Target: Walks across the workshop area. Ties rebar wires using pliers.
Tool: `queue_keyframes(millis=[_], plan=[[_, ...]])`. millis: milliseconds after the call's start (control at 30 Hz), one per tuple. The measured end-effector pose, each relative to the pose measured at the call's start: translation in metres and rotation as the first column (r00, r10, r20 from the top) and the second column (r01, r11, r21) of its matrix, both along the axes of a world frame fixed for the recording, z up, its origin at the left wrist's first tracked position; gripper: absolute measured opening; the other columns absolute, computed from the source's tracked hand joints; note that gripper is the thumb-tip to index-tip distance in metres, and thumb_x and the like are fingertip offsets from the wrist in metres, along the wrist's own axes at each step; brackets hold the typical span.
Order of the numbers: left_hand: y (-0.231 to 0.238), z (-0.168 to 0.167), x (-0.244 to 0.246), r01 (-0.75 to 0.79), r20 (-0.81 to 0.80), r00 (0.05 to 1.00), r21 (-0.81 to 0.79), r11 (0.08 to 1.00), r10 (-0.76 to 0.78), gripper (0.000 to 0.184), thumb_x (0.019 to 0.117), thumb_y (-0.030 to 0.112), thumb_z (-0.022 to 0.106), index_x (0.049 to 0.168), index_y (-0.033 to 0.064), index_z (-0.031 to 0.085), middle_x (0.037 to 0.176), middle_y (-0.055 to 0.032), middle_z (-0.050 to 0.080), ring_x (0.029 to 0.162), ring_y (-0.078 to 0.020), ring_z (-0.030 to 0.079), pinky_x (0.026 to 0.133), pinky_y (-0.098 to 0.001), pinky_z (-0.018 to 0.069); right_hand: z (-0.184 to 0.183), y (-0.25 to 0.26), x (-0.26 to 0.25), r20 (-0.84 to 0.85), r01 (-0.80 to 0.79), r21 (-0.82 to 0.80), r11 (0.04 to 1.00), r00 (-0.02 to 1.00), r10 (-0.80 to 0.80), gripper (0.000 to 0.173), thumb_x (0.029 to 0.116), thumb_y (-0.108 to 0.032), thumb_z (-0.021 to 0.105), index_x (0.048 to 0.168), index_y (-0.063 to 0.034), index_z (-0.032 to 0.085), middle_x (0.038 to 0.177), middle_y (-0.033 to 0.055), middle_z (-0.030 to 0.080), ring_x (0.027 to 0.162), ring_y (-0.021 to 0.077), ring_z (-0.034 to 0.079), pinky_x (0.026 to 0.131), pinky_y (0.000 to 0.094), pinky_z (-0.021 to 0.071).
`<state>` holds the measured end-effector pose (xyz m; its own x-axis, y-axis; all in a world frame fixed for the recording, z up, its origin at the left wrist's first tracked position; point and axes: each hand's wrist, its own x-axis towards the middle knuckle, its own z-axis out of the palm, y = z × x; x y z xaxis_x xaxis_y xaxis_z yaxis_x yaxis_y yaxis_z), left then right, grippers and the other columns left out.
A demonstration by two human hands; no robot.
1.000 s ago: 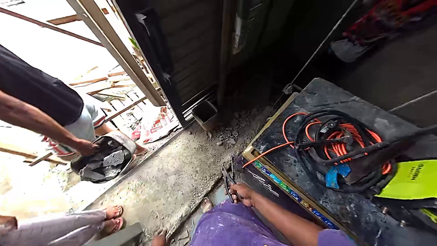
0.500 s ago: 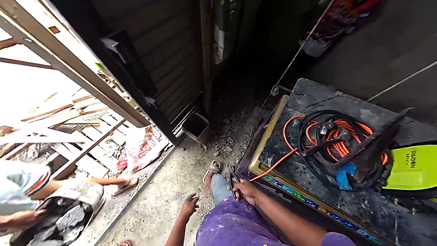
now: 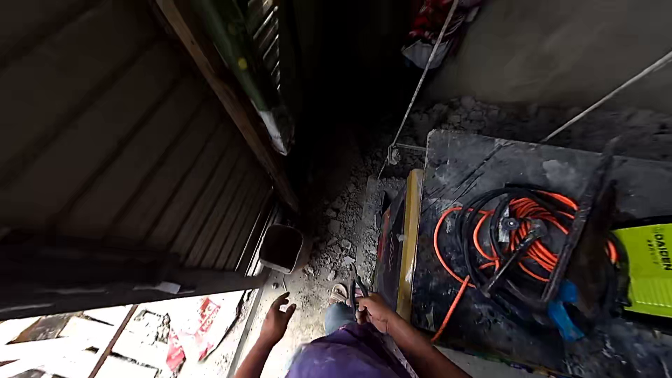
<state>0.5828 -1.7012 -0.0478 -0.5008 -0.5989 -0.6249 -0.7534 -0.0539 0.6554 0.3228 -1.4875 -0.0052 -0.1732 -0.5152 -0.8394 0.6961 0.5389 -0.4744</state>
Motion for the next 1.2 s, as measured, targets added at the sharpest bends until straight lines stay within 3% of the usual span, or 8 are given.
queue_keyframes(millis=[233, 467, 567, 633, 767, 900, 1100, 1200], plan=[[-0.084, 0.039, -0.092, -0.100, -0.094, 0.991, -0.004, 0.995, 0.100, 0.062, 0.1022, 0.029, 0.064, 0.156, 0.0100, 0.040, 0.137, -0.0223, 0.061, 0.097, -0.0320, 0.073, 0.083, -0.0506, 0.0616, 0.057, -0.026, -0.044, -0.304, -0.080, -0.125, 0.989, 0.952, 0.038, 0.061, 0.0903, 0.005, 0.052, 0.149, -0.0026, 0.040, 0.115, 0.0150, 0.068, 0.066, 0.0183, 0.065, 0.062, 0.0368, 0.0583], [-0.127, 0.035, -0.234, 0.226, 0.048, 0.973, -0.047, 0.973, -0.224, 0.077, 0.0982, 0.042, 0.068, 0.161, 0.0141, 0.032, 0.151, -0.0241, 0.050, 0.128, -0.0384, 0.061, 0.106, -0.0566, 0.0510, 0.079, -0.029, -0.075, -0.411, 0.077, -0.012, 0.997, 0.909, -0.075, 0.049, 0.0995, -0.012, 0.061, 0.144, 0.0017, 0.046, 0.100, 0.0156, 0.067, 0.070, 0.0193, 0.061, 0.065, 0.0392, 0.0538], [-0.135, 0.022, -0.316, 0.395, 0.075, 0.916, -0.005, 0.919, -0.394, 0.081, 0.0963, 0.046, 0.069, 0.160, 0.0110, 0.033, 0.155, -0.0243, 0.046, 0.139, -0.0406, 0.050, 0.114, -0.0587, 0.0426, 0.068, -0.046, -0.103, -0.397, 0.209, -0.016, 0.978, 0.896, -0.198, 0.043, 0.1019, -0.013, 0.057, 0.143, -0.0024, 0.050, 0.085, 0.0078, 0.067, 0.053, 0.0096, 0.049, 0.049, 0.0281, 0.0425], [-0.145, 0.019, -0.382, 0.446, -0.006, 0.895, -0.007, 0.895, -0.446, 0.086, 0.0948, 0.048, 0.069, 0.160, 0.0068, 0.032, 0.150, -0.0259, 0.051, 0.135, -0.0407, 0.054, 0.112, -0.0583, 0.0451, 0.057, -0.066, -0.129, -0.392, 0.283, -0.054, 0.958, 0.876, -0.281, 0.040, 0.1029, -0.013, 0.055, 0.142, -0.0031, 0.051, 0.083, 0.0065, 0.068, 0.049, 0.0075, 0.045, 0.045, 0.0259, 0.0403], [-0.200, 0.061, -0.520, 0.350, -0.134, 0.932, 0.088, 0.933, -0.337, 0.078, 0.1017, 0.041, 0.063, 0.161, 0.0064, 0.026, 0.144, -0.0285, 0.053, 0.122, -0.0401, 0.062, 0.103, -0.0547, 0.0516, 0.037, -0.137, -0.192, -0.388, 0.444, -0.012, 0.896, 0.824, -0.413, 0.040, 0.1053, -0.013, 0.052, 0.143, 0.0001, 0.046, 0.083, 0.0063, 0.063, 0.051, 0.0079, 0.047, 0.047, 0.0267, 0.0435], [-0.270, 0.071, -0.618, 0.062, -0.144, 0.989, 0.232, 0.971, -0.029, 0.067, 0.1060, 0.037, 0.057, 0.158, 0.0038, 0.032, 0.136, -0.0311, 0.058, 0.110, -0.0400, 0.067, 0.092, -0.0521, 0.0567, 0.041, -0.199, -0.261, -0.210, 0.593, 0.061, 0.803, 0.794, -0.570, 0.037, 0.1054, -0.008, 0.045, 0.142, -0.0046, 0.047, 0.094, 0.0074, 0.069, 0.049, 0.0055, 0.045, 0.043, 0.0226, 0.0386], [-0.385, 0.069, -0.672, -0.009, -0.031, 0.999, 0.074, 0.997, 0.012, 0.070, 0.1049, 0.044, 0.057, 0.158, 0.0067, 0.032, 0.135, -0.0292, 0.059, 0.113, -0.0403, 0.066, 0.093, -0.0538, 0.0565, 0.057, -0.265, -0.347, -0.278, 0.499, 0.006, 0.867, 0.833, -0.477, 0.044, 0.1089, -0.014, 0.044, 0.152, -0.0060, 0.039, 0.102, 0.0121, 0.071, 0.059, 0.0135, 0.059, 0.054, 0.0304, 0.0519], [-0.424, 0.075, -0.677, 0.046, -0.021, 0.999, -0.014, 0.999, -0.046, 0.067, 0.1047, 0.040, 0.059, 0.157, 0.0053, 0.035, 0.143, -0.0276, 0.055, 0.127, -0.0402, 0.059, 0.105, -0.0556, 0.0502, 0.079, -0.292, -0.376, -0.350, 0.480, -0.011, 0.877, 0.820, -0.453, 0.042, 0.1097, -0.014, 0.042, 0.150, -0.0042, 0.039, 0.106, 0.0121, 0.072, 0.060, 0.0140, 0.062, 0.056, 0.0312, 0.0534]])
